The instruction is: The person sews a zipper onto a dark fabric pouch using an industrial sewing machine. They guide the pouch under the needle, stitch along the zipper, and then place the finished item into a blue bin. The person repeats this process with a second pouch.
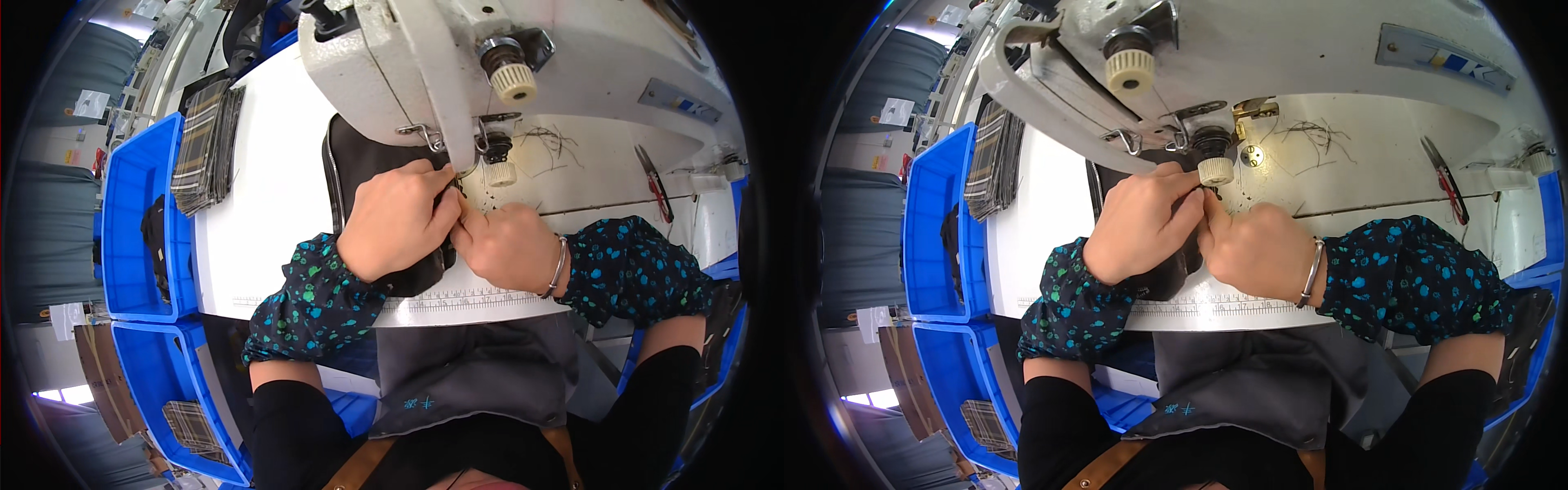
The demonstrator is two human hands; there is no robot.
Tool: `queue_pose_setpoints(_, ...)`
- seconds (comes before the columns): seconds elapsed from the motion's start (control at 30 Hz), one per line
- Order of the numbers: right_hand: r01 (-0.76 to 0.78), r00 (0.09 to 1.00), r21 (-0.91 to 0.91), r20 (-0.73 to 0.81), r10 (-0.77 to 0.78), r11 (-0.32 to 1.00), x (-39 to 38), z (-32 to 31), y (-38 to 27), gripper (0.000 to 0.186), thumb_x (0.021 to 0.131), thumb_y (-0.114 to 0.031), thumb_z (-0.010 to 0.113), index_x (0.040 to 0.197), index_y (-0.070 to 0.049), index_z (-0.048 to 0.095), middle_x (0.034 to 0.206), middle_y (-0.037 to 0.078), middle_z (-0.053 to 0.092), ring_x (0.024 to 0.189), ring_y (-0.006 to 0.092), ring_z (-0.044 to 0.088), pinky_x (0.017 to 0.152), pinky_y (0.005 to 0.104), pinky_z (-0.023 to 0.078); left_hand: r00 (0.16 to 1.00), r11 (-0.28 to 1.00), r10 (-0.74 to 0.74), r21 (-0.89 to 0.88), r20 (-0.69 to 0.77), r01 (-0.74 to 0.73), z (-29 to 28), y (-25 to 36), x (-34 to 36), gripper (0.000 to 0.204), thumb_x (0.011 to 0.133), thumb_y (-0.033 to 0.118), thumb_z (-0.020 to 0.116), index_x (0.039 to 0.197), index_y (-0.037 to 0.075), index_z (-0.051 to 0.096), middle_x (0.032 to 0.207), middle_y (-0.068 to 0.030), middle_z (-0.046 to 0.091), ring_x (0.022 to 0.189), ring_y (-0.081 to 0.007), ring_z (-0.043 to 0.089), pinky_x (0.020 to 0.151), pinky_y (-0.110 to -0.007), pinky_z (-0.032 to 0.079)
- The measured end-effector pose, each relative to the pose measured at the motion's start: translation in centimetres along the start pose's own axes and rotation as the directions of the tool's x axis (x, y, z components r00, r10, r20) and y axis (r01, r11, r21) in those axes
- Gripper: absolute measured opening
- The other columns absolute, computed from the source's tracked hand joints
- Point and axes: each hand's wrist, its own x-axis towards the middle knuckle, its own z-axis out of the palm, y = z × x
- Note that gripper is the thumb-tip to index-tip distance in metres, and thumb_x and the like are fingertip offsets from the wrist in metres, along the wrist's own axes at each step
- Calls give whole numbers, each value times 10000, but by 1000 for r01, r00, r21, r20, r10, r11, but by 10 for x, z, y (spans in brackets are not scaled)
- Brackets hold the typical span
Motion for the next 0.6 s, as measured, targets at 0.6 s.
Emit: queue_pose_setpoints(0.6, 66, 996, 50, -70, -63, 997, -11, -11, -12, 217, 788, -194, 671, 871, -2, 730, 1034, 298, 751, 491, 143, 610, 453, 303, 463, 989, 991, 135, -12, -68, -136, -2, 13, -43, 466, 831, 35, 632, 1290, -44, 654, 1300, -193, 652, 1024, -391, 680, 887, -442, 579)
